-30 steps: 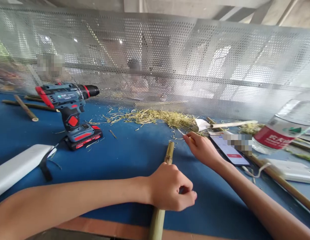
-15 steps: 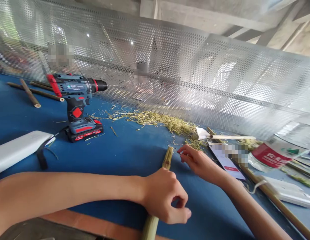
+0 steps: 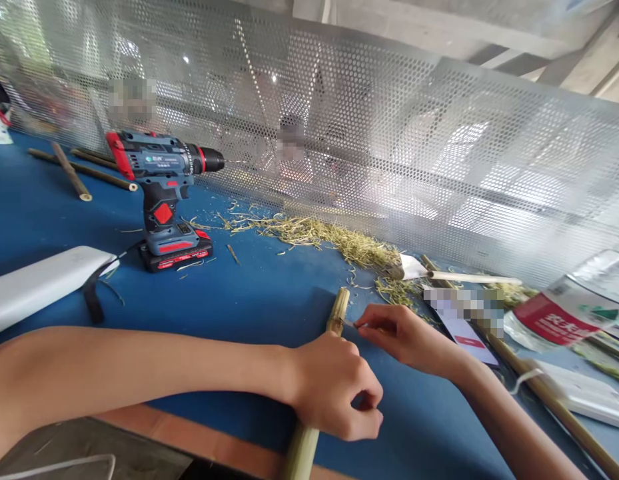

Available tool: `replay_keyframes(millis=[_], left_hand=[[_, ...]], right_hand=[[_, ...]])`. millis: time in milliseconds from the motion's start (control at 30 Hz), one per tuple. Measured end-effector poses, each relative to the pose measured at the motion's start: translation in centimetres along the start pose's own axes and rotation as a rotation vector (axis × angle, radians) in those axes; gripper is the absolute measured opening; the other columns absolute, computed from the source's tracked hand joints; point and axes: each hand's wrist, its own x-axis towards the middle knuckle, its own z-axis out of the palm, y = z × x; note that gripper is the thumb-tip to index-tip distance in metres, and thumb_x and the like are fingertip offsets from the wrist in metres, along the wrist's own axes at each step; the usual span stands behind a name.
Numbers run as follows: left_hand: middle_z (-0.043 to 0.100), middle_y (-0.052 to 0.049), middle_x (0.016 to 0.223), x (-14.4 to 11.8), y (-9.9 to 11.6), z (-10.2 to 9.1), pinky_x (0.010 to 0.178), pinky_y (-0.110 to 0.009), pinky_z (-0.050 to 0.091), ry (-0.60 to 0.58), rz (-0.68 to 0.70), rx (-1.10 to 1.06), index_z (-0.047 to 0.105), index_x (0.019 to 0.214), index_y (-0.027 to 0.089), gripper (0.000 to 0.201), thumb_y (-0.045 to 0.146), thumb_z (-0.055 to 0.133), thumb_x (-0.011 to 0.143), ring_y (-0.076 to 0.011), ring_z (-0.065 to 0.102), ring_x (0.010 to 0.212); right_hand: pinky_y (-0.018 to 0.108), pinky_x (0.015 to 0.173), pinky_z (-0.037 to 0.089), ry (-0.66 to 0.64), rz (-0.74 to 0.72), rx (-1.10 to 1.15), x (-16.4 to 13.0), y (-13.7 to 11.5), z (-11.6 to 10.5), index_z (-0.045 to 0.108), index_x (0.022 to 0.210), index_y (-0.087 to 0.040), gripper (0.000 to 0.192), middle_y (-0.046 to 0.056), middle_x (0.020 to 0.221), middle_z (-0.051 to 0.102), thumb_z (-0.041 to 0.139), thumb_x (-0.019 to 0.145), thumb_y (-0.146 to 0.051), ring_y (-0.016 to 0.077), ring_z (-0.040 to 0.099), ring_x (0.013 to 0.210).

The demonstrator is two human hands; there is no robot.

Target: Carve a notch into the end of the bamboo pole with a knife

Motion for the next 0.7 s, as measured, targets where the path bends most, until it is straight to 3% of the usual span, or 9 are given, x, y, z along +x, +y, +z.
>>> replay_keyframes(millis=[267, 433, 567, 700], left_hand=[[0.068, 0.004, 0.065, 0.21, 0.14, 0.07, 0.064, -0.032, 0.038, -0.03, -0.002, 0.021, 0.072, 0.075, 0.026, 0.021, 0.044, 0.069, 0.084, -0.017, 0.059, 0.065], [0.068, 0.003, 0.064, 0.15, 0.32, -0.07, 0.065, -0.033, 0.042, -0.03, 0.016, 0.047, 0.072, 0.075, 0.026, 0.022, 0.045, 0.07, 0.085, -0.0187, 0.063, 0.066], [0.065, 0.002, 0.06, 0.18, 0.32, 0.06, 0.063, -0.034, 0.041, -0.012, 0.023, 0.056, 0.072, 0.073, 0.026, 0.023, 0.045, 0.072, 0.085, -0.0194, 0.064, 0.064], [0.065, 0.002, 0.06, 0.18, 0.26, 0.07, 0.063, -0.033, 0.04, -0.027, 0.025, 0.052, 0.072, 0.074, 0.026, 0.023, 0.045, 0.071, 0.085, -0.0188, 0.062, 0.064]], right_hand=[[0.029, 0.057, 0.041, -0.01, -0.009, -0.065, 0.24, -0.04, -0.3, 0.077, 0.099, -0.022, 0.024, 0.001, 0.076, 0.07, 0.064, 0.104, -0.041, 0.015, 0.054, 0.063], [0.029, 0.055, 0.038, 0.036, -0.008, -0.114, 0.59, 0.21, -0.36, 0.076, 0.101, -0.021, 0.026, 0.001, 0.075, 0.07, 0.063, 0.105, -0.043, 0.0145, 0.053, 0.062], [0.028, 0.053, 0.034, -0.014, -0.001, -0.071, 0.42, 0.03, -0.52, 0.075, 0.098, -0.022, 0.027, -0.002, 0.066, 0.06, 0.063, 0.105, -0.045, 0.0137, 0.047, 0.059], [0.028, 0.054, 0.037, -0.043, 0.009, -0.051, 0.12, -0.43, -0.48, 0.076, 0.098, -0.023, 0.026, -0.001, 0.071, 0.065, 0.063, 0.104, -0.045, 0.0141, 0.05, 0.06]])
